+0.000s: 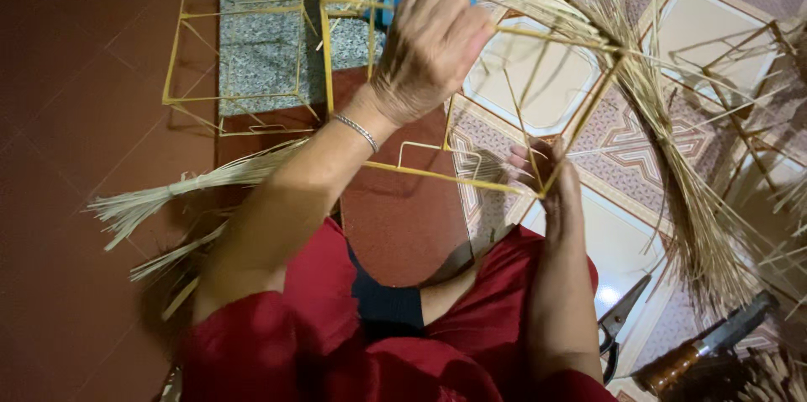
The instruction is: The person weaves dried palm leaves into a rectangular basket frame, threading strands through the structure and securing them by hand. The person adjusts the frame and continues weaving to build up the sides.
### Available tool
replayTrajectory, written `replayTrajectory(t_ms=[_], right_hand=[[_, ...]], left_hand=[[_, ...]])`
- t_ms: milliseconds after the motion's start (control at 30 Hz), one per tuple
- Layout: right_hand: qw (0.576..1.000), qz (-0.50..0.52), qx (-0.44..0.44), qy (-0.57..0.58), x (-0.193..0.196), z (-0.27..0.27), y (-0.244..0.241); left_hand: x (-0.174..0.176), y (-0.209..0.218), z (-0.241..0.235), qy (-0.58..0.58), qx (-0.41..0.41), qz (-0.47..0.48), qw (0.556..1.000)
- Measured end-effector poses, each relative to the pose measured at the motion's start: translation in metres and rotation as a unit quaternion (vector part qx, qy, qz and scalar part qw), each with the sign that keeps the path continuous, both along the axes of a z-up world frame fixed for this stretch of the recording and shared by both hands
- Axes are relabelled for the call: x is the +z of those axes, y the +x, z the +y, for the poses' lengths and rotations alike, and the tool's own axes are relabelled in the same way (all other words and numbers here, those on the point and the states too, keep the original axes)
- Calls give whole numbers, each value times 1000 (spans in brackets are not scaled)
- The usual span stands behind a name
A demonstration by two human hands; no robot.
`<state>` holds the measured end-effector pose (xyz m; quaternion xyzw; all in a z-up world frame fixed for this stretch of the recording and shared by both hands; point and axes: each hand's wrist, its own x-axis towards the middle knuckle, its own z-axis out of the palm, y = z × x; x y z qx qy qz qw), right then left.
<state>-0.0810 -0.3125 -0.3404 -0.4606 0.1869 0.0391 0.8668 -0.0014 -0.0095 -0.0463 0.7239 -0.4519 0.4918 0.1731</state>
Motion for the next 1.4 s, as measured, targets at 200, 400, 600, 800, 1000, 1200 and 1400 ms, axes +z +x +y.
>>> replayTrajectory(t_ms=[200,400,600,800,1000,1200,1400], right_hand=[[989,-77,88,88,47,42,-19],[998,-22,35,46,44,52,-22],[982,57,-34,174,28,62,-26],[977,81,-12,198,-14,56,-31],[979,61,1,192,-18,42,-25],[966,45,-32,252,1,44,-30],[948,31,-74,309,-1,32,-22]], left_hand=[[-54,-19,-7,1,-5,81,997],[-72,-47,0,-48,-77,275,957],[-69,-58,8,-40,-68,421,904],[-83,-64,-3,24,-50,321,945],[-100,-51,-25,-13,-72,524,848],[-88,-68,-33,-40,-25,344,938],[-64,-62,14,-178,-101,255,945]])
